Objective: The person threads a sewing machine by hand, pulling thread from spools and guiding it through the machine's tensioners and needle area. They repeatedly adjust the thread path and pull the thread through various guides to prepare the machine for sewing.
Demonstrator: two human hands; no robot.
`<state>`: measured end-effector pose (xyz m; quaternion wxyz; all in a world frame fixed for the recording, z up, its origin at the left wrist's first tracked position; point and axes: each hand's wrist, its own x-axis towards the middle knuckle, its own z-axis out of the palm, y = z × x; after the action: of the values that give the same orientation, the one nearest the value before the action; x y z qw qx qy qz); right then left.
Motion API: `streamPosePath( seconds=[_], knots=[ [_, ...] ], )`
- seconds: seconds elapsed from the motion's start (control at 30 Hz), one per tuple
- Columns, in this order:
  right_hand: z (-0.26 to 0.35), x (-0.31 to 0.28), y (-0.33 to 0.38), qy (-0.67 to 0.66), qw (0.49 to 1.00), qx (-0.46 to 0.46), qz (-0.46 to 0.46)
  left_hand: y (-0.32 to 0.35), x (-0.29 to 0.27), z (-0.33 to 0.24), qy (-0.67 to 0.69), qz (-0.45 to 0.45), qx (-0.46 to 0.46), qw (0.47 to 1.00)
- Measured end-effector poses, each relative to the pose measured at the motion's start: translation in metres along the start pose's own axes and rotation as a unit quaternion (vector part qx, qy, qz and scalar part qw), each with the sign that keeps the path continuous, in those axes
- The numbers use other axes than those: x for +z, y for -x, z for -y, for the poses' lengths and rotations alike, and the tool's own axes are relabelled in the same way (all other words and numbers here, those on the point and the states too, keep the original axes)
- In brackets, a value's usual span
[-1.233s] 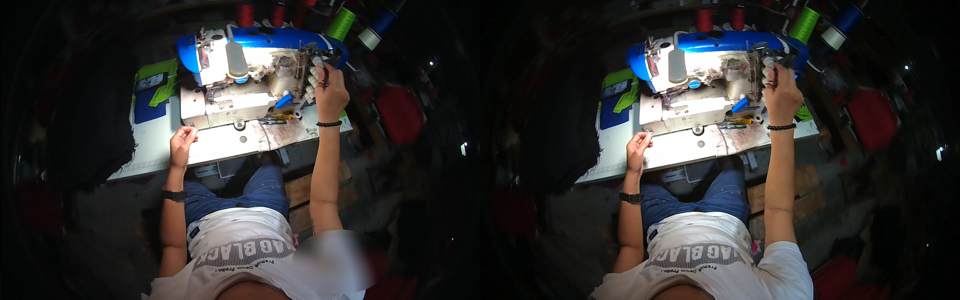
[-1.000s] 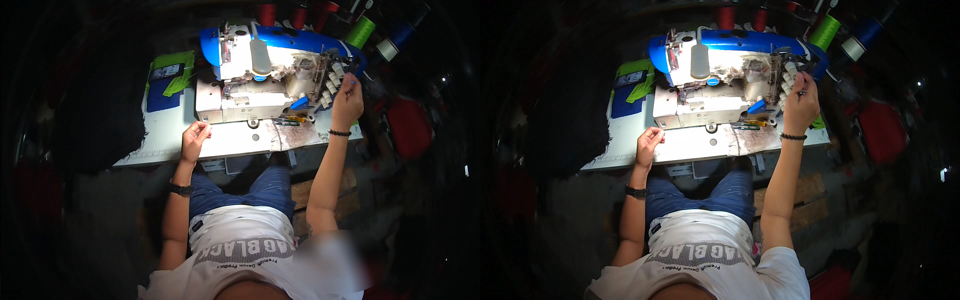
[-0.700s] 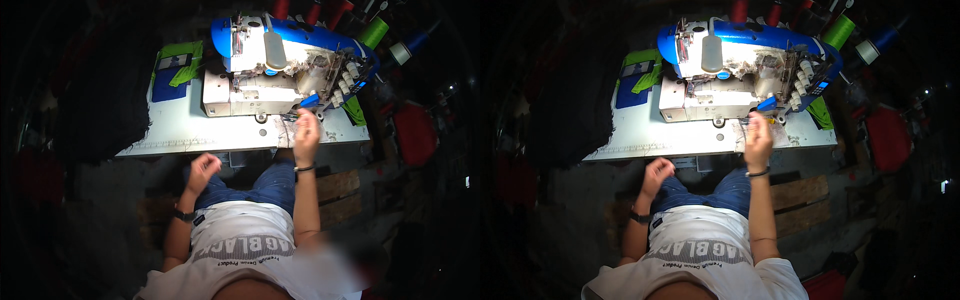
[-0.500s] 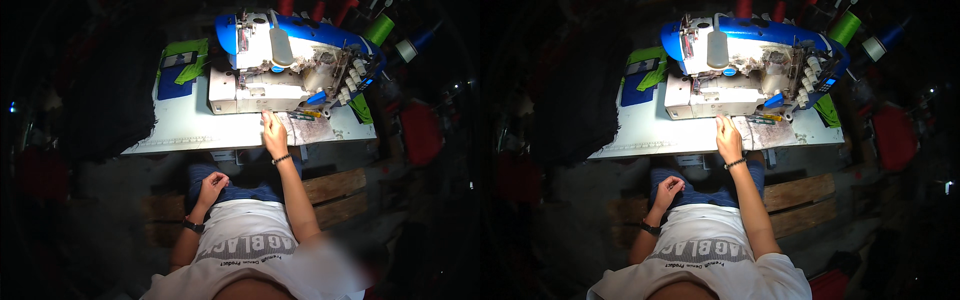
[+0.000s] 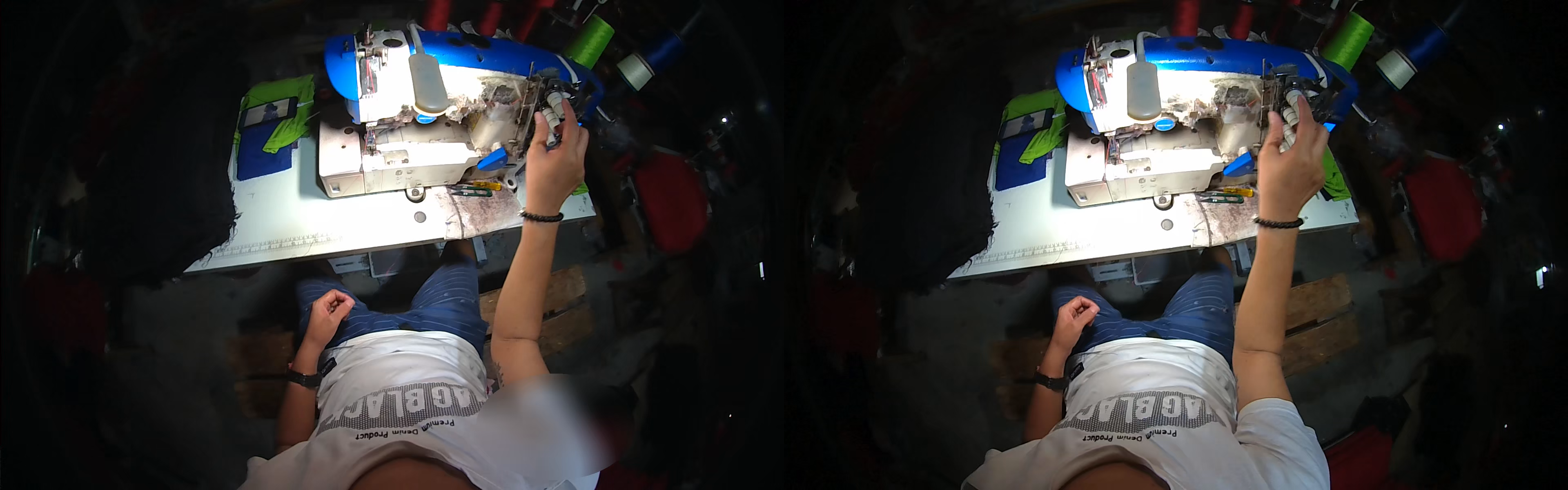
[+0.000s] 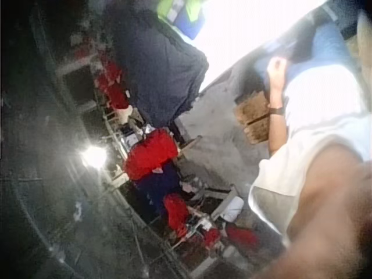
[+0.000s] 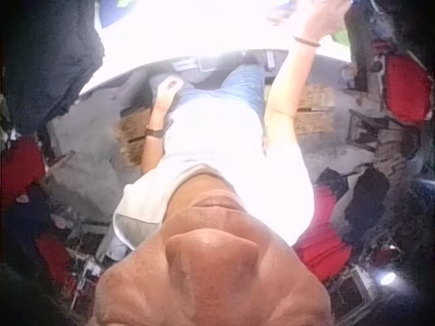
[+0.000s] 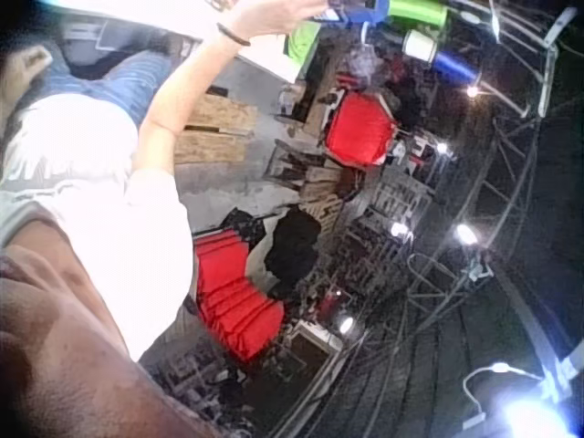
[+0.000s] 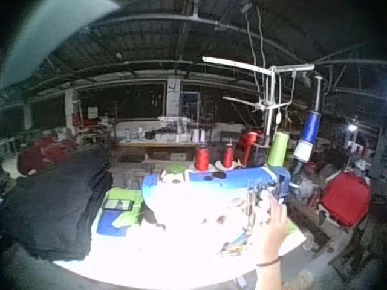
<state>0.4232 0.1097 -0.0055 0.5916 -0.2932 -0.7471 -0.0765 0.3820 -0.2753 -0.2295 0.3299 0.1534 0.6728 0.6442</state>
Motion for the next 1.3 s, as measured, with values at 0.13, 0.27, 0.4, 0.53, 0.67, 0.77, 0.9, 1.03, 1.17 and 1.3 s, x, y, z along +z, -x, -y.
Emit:
streamPosePath(
  seconds=[0.13,0.27,0.4,0.53,0.67,0.77,0.9,1.03,1.17,1.3],
  knots=[
    [-0.031,0.011,-0.012,0.036,0.999,-0.021,0.001,0.009,-0.015,0.016,-0.065,0.005,-0.010,0.998],
    [-0.034,0.018,-0.016,0.031,0.999,0.042,0.013,0.025,-0.033,0.010,-0.029,-0.018,-0.021,0.999],
    [-0.026,0.010,-0.026,0.059,0.979,0.155,0.118,0.038,-0.046,0.008,-0.010,-0.036,-0.043,0.998],
    [-0.012,-0.004,-0.013,-0.089,0.984,0.149,0.033,0.042,-0.051,0.009,0.002,-0.048,-0.037,0.998],
    [0.008,-0.009,0.050,-0.258,0.951,0.137,0.104,0.041,-0.052,0.018,-0.014,-0.022,-0.066,0.998],
    [0.038,0.016,0.118,-0.264,0.923,0.114,0.257,0.058,-0.075,0.060,-0.236,-0.017,-0.028,0.971],
    [0.061,0.052,0.180,-0.253,0.866,0.141,0.408,0.099,-0.118,0.104,-0.139,-0.083,-0.152,0.975],
    [0.079,0.064,0.185,-0.243,0.791,0.176,0.533,0.123,-0.115,0.074,0.079,-0.159,-0.227,0.958],
    [0.100,0.065,0.188,-0.524,0.519,0.316,0.597,0.124,-0.143,0.072,-0.430,-0.164,-0.026,0.887],
    [0.087,0.041,0.184,-0.517,0.534,0.341,0.576,0.061,-0.116,-0.071,-0.486,-0.264,0.176,0.814]
  ],
)
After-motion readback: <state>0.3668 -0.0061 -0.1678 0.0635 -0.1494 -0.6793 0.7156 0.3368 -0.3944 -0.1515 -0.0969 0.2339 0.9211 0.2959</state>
